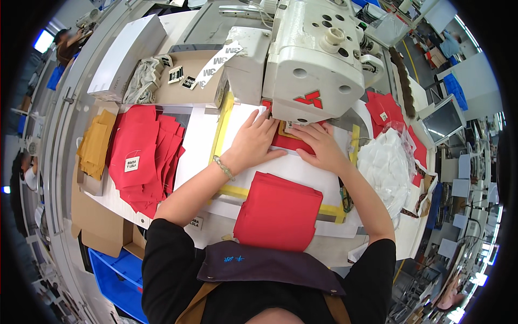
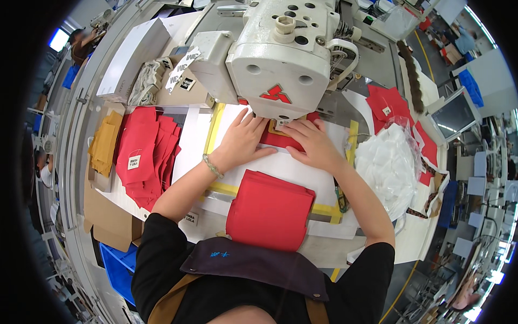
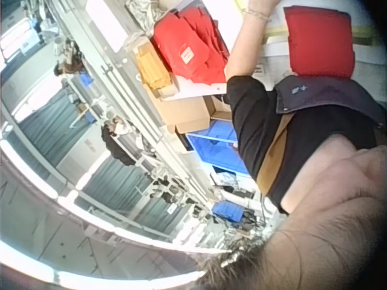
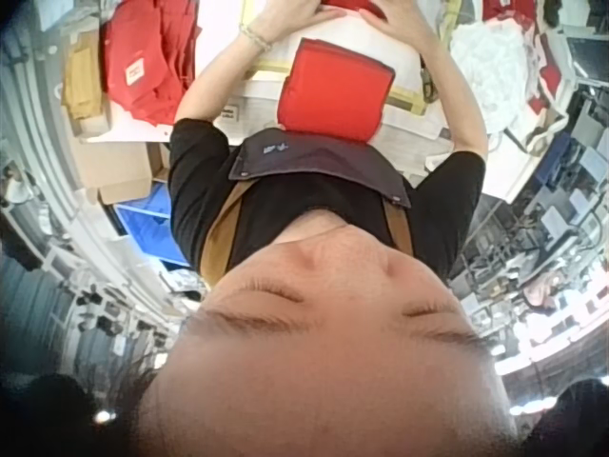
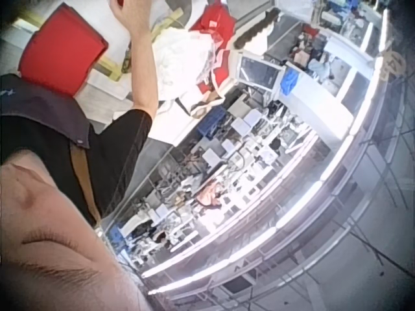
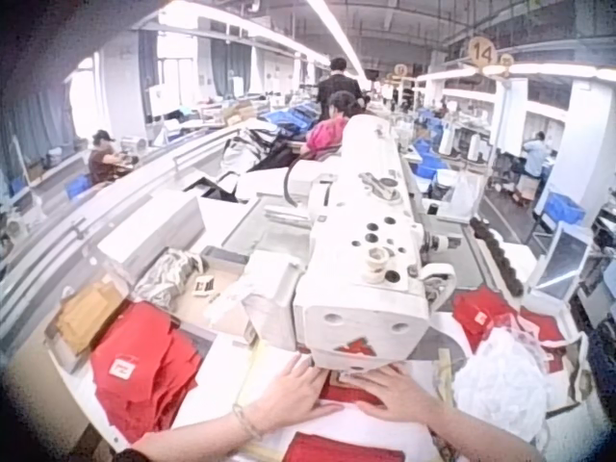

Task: The person sews white rectangular labels onto red fabric pieces using an industrial sewing machine. They repeatedly pick up a red piece, place a label on it, guide it under the presser foot, sew, and trim the thread with scissors. Finished pieces are stacked to the left.

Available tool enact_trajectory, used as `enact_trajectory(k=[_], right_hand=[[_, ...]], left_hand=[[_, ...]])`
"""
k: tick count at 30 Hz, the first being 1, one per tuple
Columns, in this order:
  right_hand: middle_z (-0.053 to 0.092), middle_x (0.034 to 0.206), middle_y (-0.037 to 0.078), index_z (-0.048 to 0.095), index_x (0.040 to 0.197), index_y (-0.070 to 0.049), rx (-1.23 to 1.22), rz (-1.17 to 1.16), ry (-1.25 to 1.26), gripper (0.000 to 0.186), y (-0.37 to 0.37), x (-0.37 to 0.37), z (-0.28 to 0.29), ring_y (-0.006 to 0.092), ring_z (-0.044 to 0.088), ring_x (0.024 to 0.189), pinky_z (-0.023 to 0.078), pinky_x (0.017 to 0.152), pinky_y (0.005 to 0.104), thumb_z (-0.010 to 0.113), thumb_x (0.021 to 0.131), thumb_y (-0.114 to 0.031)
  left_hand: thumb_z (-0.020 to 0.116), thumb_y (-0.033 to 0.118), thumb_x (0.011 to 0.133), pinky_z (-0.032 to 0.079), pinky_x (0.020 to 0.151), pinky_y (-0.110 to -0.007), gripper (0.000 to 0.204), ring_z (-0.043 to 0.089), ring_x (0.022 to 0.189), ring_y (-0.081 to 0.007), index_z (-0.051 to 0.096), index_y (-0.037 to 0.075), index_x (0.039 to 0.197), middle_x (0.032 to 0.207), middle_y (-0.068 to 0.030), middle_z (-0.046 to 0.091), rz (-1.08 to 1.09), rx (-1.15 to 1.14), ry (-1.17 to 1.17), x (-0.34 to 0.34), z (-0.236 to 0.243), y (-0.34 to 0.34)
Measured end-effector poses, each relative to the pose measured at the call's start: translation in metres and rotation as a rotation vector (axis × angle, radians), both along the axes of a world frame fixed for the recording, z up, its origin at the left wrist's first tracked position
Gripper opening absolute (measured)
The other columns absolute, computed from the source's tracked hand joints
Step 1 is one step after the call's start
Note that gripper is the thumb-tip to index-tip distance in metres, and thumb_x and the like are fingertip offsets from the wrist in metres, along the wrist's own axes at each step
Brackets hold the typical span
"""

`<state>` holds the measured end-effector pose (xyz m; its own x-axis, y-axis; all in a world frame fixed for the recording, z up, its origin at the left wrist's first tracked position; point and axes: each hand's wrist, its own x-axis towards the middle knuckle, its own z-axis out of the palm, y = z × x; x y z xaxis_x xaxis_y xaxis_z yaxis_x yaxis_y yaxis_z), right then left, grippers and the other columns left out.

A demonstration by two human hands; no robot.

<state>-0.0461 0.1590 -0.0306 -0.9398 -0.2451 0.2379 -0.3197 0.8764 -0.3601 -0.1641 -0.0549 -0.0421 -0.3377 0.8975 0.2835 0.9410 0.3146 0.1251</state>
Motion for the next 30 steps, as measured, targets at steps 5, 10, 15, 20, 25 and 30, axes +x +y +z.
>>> enact_trajectory(k=[5,10,15,20,25,30], right_hand=[[0.059,0.129,0.004,0.06,0.127,-0.014,0.044,0.024,0.005,0.047,0.008,0.003,0.006,0.0197,0.052,0.119,0.032,0.098,0.0421,0.068,0.082,-0.025],[0.06,0.128,0.002,0.06,0.127,-0.015,0.078,0.044,0.01,0.049,0.012,0.001,0.005,0.0187,0.053,0.118,0.032,0.097,0.0426,0.068,0.08,-0.025],[0.06,0.127,0.001,0.06,0.127,-0.016,0.104,0.049,0.033,0.05,0.013,0.0,0.002,0.018,0.053,0.117,0.033,0.095,0.0434,0.069,0.079,-0.025],[0.06,0.128,0.001,0.06,0.127,-0.016,0.096,0.055,0.031,0.05,0.011,-0.001,0.003,0.0183,0.053,0.116,0.034,0.094,0.0436,0.068,0.079,-0.024],[0.059,0.131,0.002,0.06,0.126,-0.015,0.095,0.05,0.034,0.049,0.01,0.001,0.003,0.019,0.052,0.117,0.034,0.094,0.0437,0.068,0.079,-0.024],[0.057,0.135,0.002,0.059,0.126,-0.014,0.095,0.044,0.038,0.048,0.01,0.004,0.001,0.0198,0.051,0.119,0.034,0.093,0.0444,0.067,0.08,-0.024]], left_hand=[[0.059,0.061,0.084,0.029,0.114,-0.047,0.085,0.042,0.133,-0.0358,0.05,-0.009,0.132,0.136,-0.0211,0.052,0.002,0.038,-0.019,0.0,0.0,0.004],[0.059,0.061,0.083,0.028,0.114,-0.047,0.086,0.042,0.134,-0.0365,0.051,-0.009,0.132,0.136,-0.0218,0.051,0.005,0.041,-0.037,0.0,-0.002,0.006],[0.06,0.061,0.082,0.029,0.114,-0.047,0.085,0.044,0.131,-0.0365,0.053,-0.01,0.13,0.135,-0.022,0.051,-0.011,0.028,-0.032,-0.001,0.0,0.007],[0.06,0.061,0.082,0.029,0.114,-0.047,0.085,0.045,0.13,-0.0363,0.054,-0.01,0.128,0.133,-0.0216,0.052,-0.004,0.023,-0.017,-0.001,0.0,0.006],[0.06,0.061,0.082,0.03,0.114,-0.047,0.085,0.046,0.129,-0.0359,0.053,-0.01,0.128,0.134,-0.021,0.051,-0.004,0.025,-0.016,0.001,0.002,0.007],[0.061,0.06,0.081,0.03,0.114,-0.046,0.087,0.048,0.127,-0.0332,0.051,-0.01,0.131,0.135,-0.0204,0.05,0.006,-0.028,-0.044,0.005,0.005,0.008]])
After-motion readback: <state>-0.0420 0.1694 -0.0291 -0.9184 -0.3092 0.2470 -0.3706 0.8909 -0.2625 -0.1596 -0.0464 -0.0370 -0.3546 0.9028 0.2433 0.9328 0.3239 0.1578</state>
